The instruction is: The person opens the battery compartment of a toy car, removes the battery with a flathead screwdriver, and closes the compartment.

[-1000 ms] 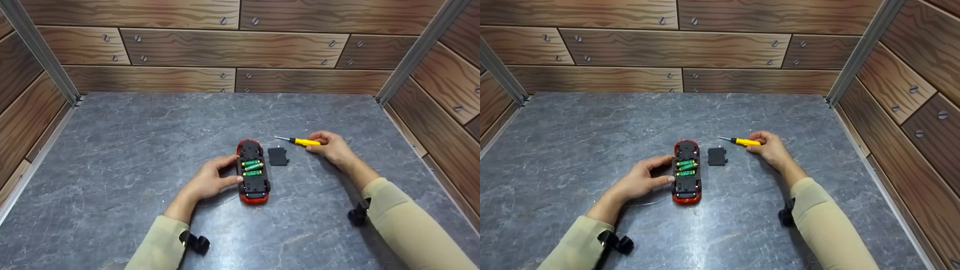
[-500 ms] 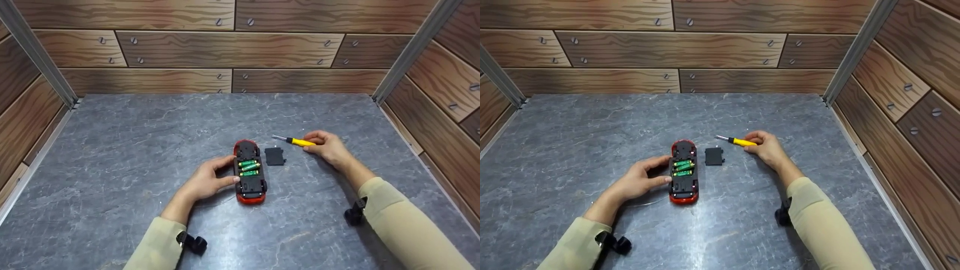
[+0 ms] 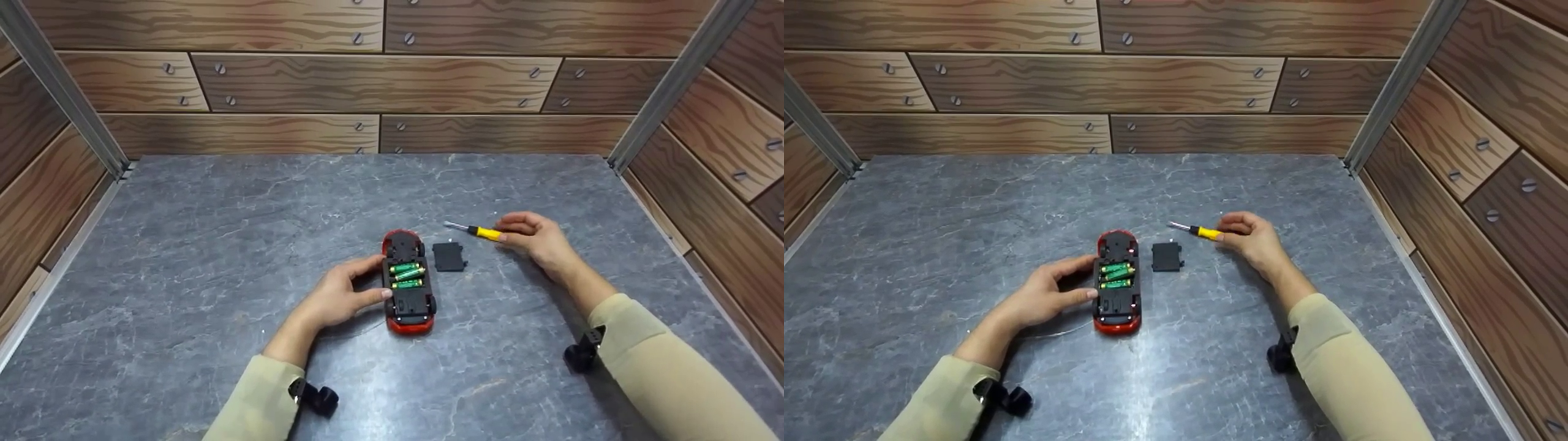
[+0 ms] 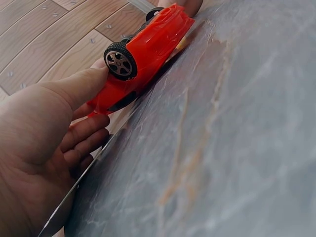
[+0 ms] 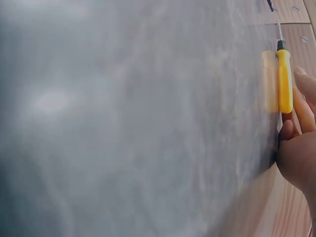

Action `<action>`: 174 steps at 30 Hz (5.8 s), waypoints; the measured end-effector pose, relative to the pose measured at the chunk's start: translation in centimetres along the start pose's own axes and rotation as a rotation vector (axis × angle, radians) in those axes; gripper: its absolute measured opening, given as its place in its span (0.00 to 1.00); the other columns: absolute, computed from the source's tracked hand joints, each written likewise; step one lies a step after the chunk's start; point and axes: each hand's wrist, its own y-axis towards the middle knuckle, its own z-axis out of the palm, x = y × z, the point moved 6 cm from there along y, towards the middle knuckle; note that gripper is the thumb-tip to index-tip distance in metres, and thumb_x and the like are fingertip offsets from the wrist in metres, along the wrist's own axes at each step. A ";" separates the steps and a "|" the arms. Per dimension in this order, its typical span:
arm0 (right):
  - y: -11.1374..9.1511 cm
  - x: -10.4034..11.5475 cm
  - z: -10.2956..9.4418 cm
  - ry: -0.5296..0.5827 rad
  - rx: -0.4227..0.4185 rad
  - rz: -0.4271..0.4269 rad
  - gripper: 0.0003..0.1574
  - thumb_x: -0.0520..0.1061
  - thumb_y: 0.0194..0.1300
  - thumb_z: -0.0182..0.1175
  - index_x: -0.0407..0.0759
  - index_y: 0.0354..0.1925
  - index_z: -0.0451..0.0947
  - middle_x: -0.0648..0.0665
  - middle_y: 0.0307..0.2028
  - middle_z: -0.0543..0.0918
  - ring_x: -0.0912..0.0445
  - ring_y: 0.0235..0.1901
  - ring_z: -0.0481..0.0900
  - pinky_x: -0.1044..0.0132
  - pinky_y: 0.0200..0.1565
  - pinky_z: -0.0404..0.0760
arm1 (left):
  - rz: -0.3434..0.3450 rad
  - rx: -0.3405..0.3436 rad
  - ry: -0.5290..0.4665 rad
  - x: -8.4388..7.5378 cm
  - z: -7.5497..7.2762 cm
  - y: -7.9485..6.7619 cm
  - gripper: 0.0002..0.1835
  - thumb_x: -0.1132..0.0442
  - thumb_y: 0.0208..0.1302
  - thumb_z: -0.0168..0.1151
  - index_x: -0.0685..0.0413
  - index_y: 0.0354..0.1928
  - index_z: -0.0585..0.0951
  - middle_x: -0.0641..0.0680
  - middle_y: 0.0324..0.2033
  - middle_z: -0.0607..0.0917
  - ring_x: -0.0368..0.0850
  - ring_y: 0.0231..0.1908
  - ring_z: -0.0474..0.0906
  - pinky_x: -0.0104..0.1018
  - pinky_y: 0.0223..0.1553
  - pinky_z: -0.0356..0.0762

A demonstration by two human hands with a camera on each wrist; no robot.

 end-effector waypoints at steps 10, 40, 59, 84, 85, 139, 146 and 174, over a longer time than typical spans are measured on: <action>-1.0 3.8 2.3 -0.196 0.027 -0.155 0.26 0.35 0.67 0.73 0.32 0.62 0.80 0.33 0.60 0.85 0.49 0.56 0.84 0.71 0.52 0.81 | -0.006 0.006 0.033 -0.2 -0.1 0.0 0.39 0.50 0.65 0.77 0.49 0.76 0.75 0.56 0.72 0.77 0.55 0.73 0.70 0.55 0.76 0.62; -3.9 7.9 12.1 -0.744 0.442 -0.501 0.40 0.44 0.72 0.61 0.48 0.79 0.68 0.43 0.79 0.67 0.41 0.78 0.62 0.37 0.75 0.62 | 0.314 0.166 0.797 -7.3 0.7 -5.3 0.45 0.31 0.72 0.60 0.54 0.79 0.69 0.57 0.79 0.66 0.63 0.78 0.60 0.60 0.78 0.54; -4.0 7.0 12.5 -0.854 0.467 -0.524 0.40 0.44 0.71 0.60 0.47 0.79 0.68 0.42 0.80 0.65 0.38 0.79 0.59 0.30 0.72 0.61 | 0.365 0.255 0.920 -6.4 1.9 -6.3 0.47 0.26 0.71 0.55 0.53 0.78 0.71 0.54 0.77 0.69 0.60 0.78 0.60 0.56 0.79 0.53; -9.2 6.5 11.2 -0.935 0.482 -0.551 0.44 0.48 0.72 0.66 0.45 0.81 0.64 0.44 0.82 0.57 0.40 0.81 0.52 0.33 0.71 0.61 | 0.252 0.124 0.923 -4.5 -1.0 -5.6 0.52 0.25 0.68 0.59 0.56 0.80 0.66 0.57 0.77 0.69 0.63 0.77 0.63 0.59 0.78 0.55; -9.3 6.5 11.2 -0.937 0.482 -0.556 0.44 0.48 0.72 0.66 0.45 0.80 0.65 0.43 0.82 0.58 0.40 0.81 0.52 0.34 0.71 0.62 | 0.249 0.121 0.921 -4.5 -1.1 -5.6 0.52 0.25 0.68 0.59 0.56 0.80 0.66 0.57 0.77 0.69 0.63 0.77 0.63 0.59 0.78 0.56; -6.6 9.9 14.1 -0.701 0.402 -0.415 0.30 0.49 0.69 0.72 0.43 0.67 0.81 0.37 0.69 0.79 0.40 0.70 0.74 0.39 0.72 0.69 | -0.049 0.033 0.091 0.4 -2.7 -2.2 0.55 0.52 0.49 0.87 0.56 0.79 0.69 0.58 0.73 0.75 0.54 0.70 0.73 0.52 0.77 0.59; -5.4 9.5 15.2 -0.707 0.455 -0.339 0.31 0.52 0.66 0.73 0.49 0.66 0.83 0.40 0.69 0.80 0.41 0.70 0.75 0.39 0.72 0.69 | -0.058 0.019 0.077 0.6 -2.8 -2.3 0.55 0.51 0.48 0.88 0.54 0.78 0.70 0.57 0.73 0.74 0.56 0.70 0.73 0.55 0.77 0.60; -5.0 9.4 16.4 -0.738 0.527 -0.396 0.28 0.53 0.65 0.73 0.44 0.60 0.85 0.39 0.64 0.83 0.41 0.65 0.79 0.42 0.70 0.73 | -0.063 0.006 0.114 0.8 -2.8 -2.5 0.54 0.49 0.48 0.88 0.51 0.77 0.72 0.57 0.72 0.76 0.56 0.71 0.72 0.54 0.77 0.61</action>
